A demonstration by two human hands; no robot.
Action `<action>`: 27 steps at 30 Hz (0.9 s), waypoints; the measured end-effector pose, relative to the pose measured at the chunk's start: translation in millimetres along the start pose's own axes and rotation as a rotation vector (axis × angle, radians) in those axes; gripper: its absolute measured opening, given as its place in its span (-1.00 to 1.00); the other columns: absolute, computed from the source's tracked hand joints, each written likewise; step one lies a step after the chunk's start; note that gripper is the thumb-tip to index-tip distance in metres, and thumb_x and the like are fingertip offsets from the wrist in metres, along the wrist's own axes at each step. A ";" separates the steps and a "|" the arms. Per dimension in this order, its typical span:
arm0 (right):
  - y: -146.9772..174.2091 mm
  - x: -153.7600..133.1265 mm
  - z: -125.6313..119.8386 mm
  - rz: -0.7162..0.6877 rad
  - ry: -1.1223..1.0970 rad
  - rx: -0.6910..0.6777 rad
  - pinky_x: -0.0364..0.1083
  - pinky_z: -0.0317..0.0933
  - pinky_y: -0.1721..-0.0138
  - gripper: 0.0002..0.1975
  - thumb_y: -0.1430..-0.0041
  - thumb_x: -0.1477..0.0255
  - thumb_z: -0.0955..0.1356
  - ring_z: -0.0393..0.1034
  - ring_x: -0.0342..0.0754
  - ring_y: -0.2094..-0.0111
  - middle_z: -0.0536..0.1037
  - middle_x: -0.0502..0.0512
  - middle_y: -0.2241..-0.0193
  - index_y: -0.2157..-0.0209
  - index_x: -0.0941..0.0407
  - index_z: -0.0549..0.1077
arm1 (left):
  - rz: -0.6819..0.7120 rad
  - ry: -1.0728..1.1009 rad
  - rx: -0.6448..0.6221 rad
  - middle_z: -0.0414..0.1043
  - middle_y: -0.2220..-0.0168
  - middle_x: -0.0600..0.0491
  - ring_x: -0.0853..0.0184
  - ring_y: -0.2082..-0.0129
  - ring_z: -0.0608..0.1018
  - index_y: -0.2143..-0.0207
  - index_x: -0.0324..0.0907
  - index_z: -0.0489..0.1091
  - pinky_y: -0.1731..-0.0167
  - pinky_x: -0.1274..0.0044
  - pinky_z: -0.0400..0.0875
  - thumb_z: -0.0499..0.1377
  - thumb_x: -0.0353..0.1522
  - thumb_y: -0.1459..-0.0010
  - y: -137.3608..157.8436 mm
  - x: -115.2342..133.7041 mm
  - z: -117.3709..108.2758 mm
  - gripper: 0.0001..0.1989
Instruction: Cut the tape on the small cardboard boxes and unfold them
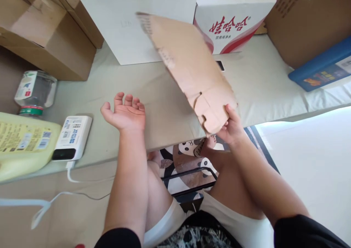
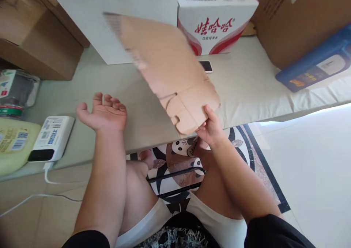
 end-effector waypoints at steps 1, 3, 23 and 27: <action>-0.2 -8.8 -3.8 -0.013 -0.059 0.049 -0.33 -0.04 0.81 -0.55 0.17 0.16 0.60 0.04 -0.34 0.77 0.30 -0.20 0.74 0.50 0.09 0.35 | -0.020 0.028 -0.001 0.35 0.55 0.12 0.43 0.58 0.41 0.37 -0.10 0.31 0.56 0.58 0.24 -0.15 0.02 -0.25 0.0 -2.1 2.3 -0.54; 0.9 -29.8 -15.9 -0.066 -0.110 0.203 -0.36 0.07 0.78 -0.70 0.05 0.32 0.56 0.22 -0.33 0.72 0.47 -0.17 0.61 0.40 0.08 0.40 | -0.063 0.062 -0.041 0.27 0.59 0.13 0.44 0.64 0.33 0.40 -0.11 0.29 0.62 0.58 0.19 -0.11 0.02 -0.21 0.9 -6.6 7.6 -0.56; -116.4 -266.4 -79.0 -0.615 0.520 0.894 -0.31 0.33 0.50 -0.72 -0.25 0.74 0.25 0.42 -0.32 0.51 0.42 -0.04 0.45 0.45 0.11 0.24 | -0.142 0.069 -0.082 0.18 0.63 0.13 0.49 0.72 0.27 0.51 -0.15 0.34 0.68 0.61 0.17 -0.06 -0.04 -0.18 -4.2 -19.1 20.1 -0.56; -151.6 -271.8 -64.1 -0.501 0.593 0.797 -0.25 0.35 0.52 -0.69 -0.26 0.77 0.18 0.46 -0.24 0.47 0.48 0.15 0.42 0.49 0.17 0.28 | -0.114 0.066 -0.110 0.17 0.64 0.13 0.48 0.71 0.24 0.52 -0.15 0.32 0.68 0.60 0.16 0.00 -0.02 -0.17 -6.4 -17.2 21.2 -0.57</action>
Point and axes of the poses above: each hand's wrist, its own y-axis away from the middle knuckle, its own z-axis out of the palm, x = y × z, the point moved 2 cm from there along -y, towards the middle knuckle
